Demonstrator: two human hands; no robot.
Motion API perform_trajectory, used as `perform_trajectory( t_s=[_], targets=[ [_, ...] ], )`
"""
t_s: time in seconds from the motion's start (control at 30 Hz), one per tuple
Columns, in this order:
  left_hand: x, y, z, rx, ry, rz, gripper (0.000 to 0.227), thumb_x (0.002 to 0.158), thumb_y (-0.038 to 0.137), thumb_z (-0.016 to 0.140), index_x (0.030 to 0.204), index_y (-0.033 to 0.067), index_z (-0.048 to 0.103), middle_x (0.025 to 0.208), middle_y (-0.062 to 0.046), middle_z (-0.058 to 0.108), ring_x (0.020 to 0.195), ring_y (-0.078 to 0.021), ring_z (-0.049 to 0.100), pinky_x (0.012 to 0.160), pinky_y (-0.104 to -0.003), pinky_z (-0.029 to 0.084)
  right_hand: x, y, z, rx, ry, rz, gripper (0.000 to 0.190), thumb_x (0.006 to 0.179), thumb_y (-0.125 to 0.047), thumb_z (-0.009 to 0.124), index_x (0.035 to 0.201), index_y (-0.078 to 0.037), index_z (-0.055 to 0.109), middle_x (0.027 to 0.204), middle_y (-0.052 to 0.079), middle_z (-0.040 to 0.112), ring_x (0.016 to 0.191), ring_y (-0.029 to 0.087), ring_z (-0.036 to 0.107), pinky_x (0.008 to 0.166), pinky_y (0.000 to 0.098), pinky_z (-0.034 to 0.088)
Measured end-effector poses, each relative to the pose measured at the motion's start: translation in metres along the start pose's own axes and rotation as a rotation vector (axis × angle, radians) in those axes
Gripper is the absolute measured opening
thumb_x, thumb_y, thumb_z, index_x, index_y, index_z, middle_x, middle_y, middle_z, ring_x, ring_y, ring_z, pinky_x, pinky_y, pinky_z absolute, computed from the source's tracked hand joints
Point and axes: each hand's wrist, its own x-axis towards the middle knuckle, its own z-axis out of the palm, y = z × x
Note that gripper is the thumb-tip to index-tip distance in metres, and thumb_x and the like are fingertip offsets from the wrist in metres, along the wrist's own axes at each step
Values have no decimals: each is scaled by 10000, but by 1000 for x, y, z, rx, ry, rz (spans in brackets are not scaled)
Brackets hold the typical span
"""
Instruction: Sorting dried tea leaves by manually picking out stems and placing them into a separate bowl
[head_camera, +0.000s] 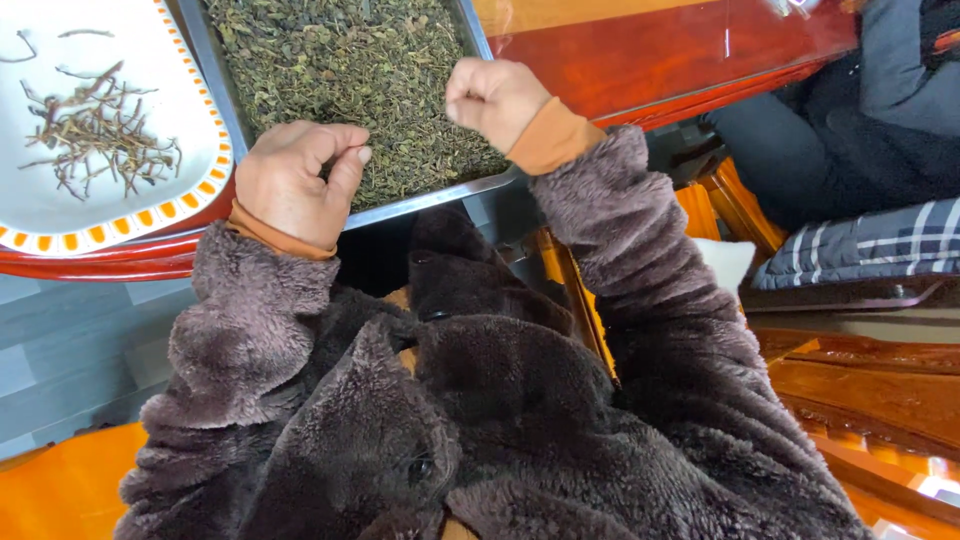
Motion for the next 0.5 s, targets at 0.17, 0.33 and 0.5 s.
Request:
perform_trajectory(
  t_s=[0.17,0.33,0.5],
  targets=[
    [0,0,0,-9,4,-8,100,1046,93,744,1118,45,796,1071,-94,783,970,-308,708,902,-429,551,5,32,-4,925,-187,158,176,1048,-39,543,881,-89,566,656,12,531,437,114,460,322,246,360],
    [-1,-4,2,-2,19,31,103,1047,103,746,1107,37,799,1056,-88,791,946,-296,722,861,-422,552,2,43,-3,1426,-390,-71,154,1022,97,552,1060,11,674,1031,237,748,845,295,775,617,353,660],
    [-1,-4,2,-10,10,29,98,1052,94,755,1118,36,797,1059,-93,789,950,-300,720,862,-425,555,-4,27,3,551,-50,-128,104,1081,-151,621,1081,-94,708,674,-56,607,451,-38,496,403,89,471]
  ],
)
